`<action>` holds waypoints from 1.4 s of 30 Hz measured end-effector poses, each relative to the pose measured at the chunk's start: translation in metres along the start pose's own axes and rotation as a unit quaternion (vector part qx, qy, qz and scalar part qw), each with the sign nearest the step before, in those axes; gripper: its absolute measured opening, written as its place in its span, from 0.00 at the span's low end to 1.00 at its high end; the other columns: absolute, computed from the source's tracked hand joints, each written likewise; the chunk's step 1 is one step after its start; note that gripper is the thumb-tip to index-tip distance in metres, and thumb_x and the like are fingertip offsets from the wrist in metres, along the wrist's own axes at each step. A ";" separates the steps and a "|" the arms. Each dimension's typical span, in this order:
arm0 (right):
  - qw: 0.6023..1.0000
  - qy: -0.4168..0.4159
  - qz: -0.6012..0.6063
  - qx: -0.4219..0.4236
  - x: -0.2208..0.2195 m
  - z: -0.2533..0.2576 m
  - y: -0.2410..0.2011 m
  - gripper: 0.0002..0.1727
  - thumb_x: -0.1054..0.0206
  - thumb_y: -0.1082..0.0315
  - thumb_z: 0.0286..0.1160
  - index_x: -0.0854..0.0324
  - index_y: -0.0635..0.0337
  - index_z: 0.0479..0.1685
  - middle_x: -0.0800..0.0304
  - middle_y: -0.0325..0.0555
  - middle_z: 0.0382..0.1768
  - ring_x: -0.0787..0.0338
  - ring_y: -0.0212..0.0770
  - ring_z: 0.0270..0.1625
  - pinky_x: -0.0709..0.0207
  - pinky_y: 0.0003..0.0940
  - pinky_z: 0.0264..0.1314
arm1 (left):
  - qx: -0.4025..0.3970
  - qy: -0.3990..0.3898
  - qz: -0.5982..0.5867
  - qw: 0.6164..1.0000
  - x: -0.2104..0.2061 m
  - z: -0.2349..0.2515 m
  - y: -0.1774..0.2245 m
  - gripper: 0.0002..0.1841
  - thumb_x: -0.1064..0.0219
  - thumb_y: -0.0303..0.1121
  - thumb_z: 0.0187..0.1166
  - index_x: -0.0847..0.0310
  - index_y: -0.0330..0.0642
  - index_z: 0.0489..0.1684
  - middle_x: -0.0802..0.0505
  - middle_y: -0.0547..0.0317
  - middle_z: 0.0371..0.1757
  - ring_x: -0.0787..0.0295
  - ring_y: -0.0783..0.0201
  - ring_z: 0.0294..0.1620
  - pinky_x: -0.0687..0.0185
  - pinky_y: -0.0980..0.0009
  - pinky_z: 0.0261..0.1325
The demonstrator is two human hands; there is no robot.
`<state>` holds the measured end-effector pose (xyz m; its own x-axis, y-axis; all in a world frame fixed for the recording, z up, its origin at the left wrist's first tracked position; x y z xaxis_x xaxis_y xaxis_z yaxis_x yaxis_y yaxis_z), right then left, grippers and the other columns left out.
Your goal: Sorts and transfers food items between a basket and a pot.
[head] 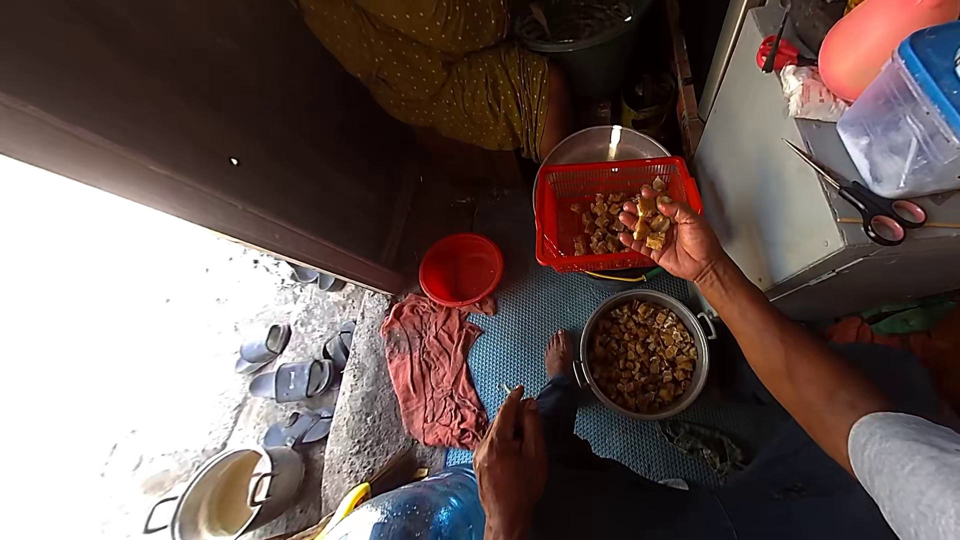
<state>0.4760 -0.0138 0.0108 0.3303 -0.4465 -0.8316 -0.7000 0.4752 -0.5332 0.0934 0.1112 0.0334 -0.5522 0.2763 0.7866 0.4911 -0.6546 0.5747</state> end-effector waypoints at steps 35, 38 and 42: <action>0.450 -0.031 -0.859 -0.243 0.221 -0.089 0.217 0.23 0.41 0.63 0.84 0.26 0.58 0.76 0.17 0.67 0.64 0.11 0.69 0.60 0.17 0.67 0.55 | 0.006 -0.037 -0.014 0.999 0.001 0.001 -0.008 0.18 0.42 0.38 0.88 0.14 0.37 0.64 0.03 0.54 0.43 0.05 0.68 0.42 0.10 0.67 0.48; 0.453 -0.041 -0.860 -0.230 0.231 -0.102 0.208 0.20 0.39 0.65 0.84 0.24 0.57 0.73 0.19 0.63 0.68 0.13 0.65 0.64 0.17 0.64 0.58 | 0.010 -0.036 -0.020 0.999 0.000 -0.001 -0.008 0.18 0.42 0.38 0.88 0.14 0.37 0.64 0.03 0.54 0.44 0.05 0.68 0.42 0.10 0.67 0.48; 0.543 -0.050 -0.811 -0.213 0.234 -0.106 0.200 0.18 0.40 0.73 0.80 0.19 0.61 0.67 0.12 0.61 0.60 0.11 0.62 0.62 0.20 0.65 0.64 | 0.005 -0.034 -0.022 0.999 0.001 -0.003 -0.008 0.18 0.42 0.38 0.88 0.14 0.39 0.65 0.03 0.55 0.45 0.06 0.70 0.42 0.10 0.67 0.49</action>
<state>0.3461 -0.1040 -0.2743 0.7490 0.0379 0.6615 0.4863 -0.7096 -0.5099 0.0869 0.1146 0.0283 -0.5256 0.3520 0.7745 0.4754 -0.6334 0.6106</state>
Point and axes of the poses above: each hand's wrist, its own z-axis towards the middle knuckle, its own x-axis out of the back of the hand, y = z × x, the point moved 10 cm from there along z, towards the middle knuckle
